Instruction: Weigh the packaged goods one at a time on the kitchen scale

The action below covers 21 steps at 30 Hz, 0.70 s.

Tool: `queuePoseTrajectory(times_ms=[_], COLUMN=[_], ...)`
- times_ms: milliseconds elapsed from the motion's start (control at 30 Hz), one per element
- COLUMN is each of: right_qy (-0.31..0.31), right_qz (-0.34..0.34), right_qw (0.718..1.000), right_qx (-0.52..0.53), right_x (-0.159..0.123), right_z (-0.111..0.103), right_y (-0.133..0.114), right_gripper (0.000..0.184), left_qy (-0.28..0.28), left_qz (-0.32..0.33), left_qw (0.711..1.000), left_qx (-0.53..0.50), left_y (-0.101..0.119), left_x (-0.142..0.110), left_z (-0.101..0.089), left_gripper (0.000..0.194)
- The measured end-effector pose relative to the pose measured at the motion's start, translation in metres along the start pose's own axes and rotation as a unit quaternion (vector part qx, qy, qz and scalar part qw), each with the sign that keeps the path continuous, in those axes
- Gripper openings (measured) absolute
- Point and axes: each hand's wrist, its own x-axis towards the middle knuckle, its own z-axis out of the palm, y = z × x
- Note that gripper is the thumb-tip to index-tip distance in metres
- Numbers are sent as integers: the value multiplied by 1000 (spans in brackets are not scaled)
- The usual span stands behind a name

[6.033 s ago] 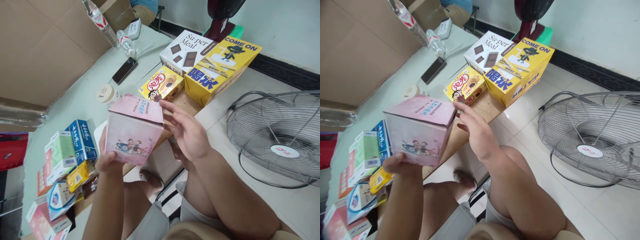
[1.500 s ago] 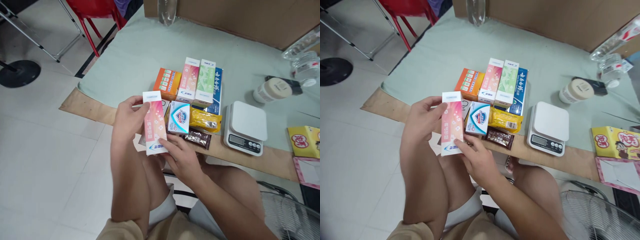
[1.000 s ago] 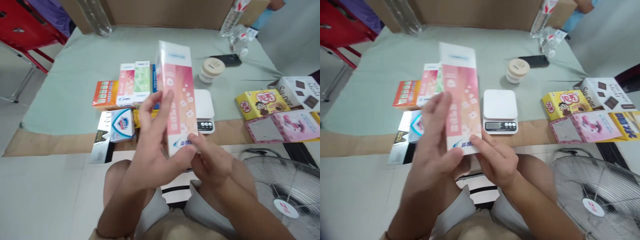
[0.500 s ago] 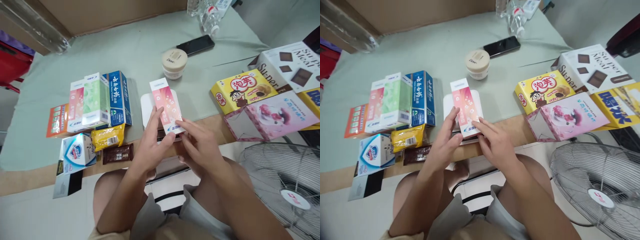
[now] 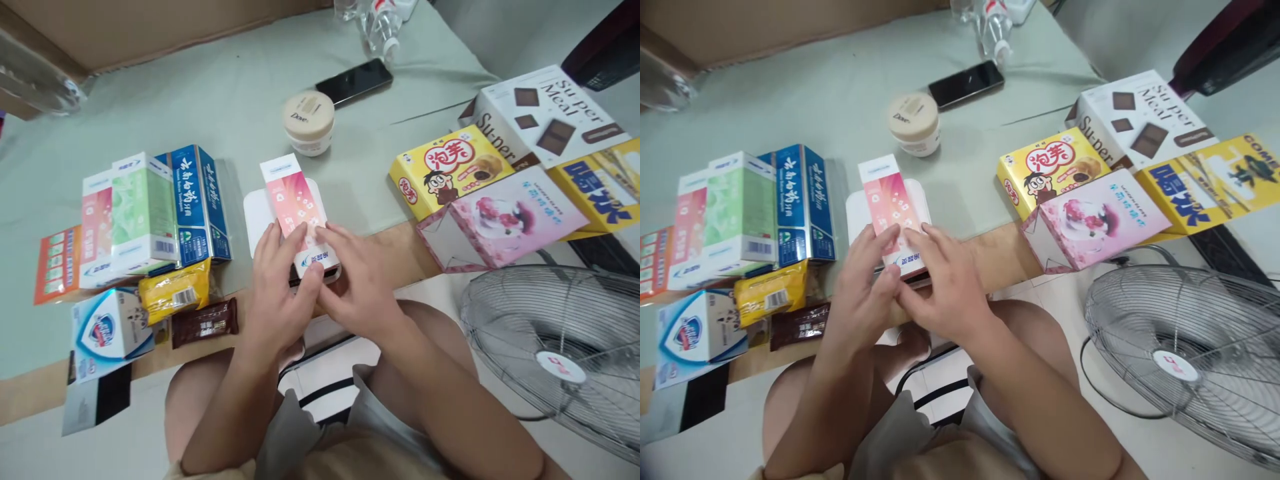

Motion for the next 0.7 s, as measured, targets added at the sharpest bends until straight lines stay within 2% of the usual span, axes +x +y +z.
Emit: queuePoseTrajectory(times_ms=[67, 100, 200, 267, 367, 500, 600, 700], right_qy=[-13, -1, 77, 118, 136, 94, 46, 29], right_qz=[25, 43, 86, 78, 56, 81, 115, 107], right_qw=[1000, 999, 992, 987, 983, 980, 972, 959], right_qx=[-6, -14, -51, -77, -111, -156, -201, -262], right_x=[-4, -6, -12, -17, -24, -33, -40, -46], right_z=[6, 8, 5, -7, -33, -59, -65, -67], right_y=[-3, -4, -11, -15, -16, -6, -2, -7], right_gripper=[59, 59, 48, 41, 40, 45, 53, 58], left_qy=[-29, -47, -103, -126, -154, -183, -194, -202], left_qz=[-3, -2, 6, 15, 23, 4, -46, -78], left_qw=[999, 998, 988, 980, 965, 942, 935, 943], left_qx=[-18, -38, -113, -156, -213, -281, -294, -253], left_y=[8, 13, 27, 36, 45, 51, 52, 55], left_x=[-1, -2, -5, -8, -11, -10, -7, -4], left_z=[4, 6, 13, 18, 32, 60, 78, 84], left_gripper=[75, 77, 83, 86, 91, 83, 75, 75])
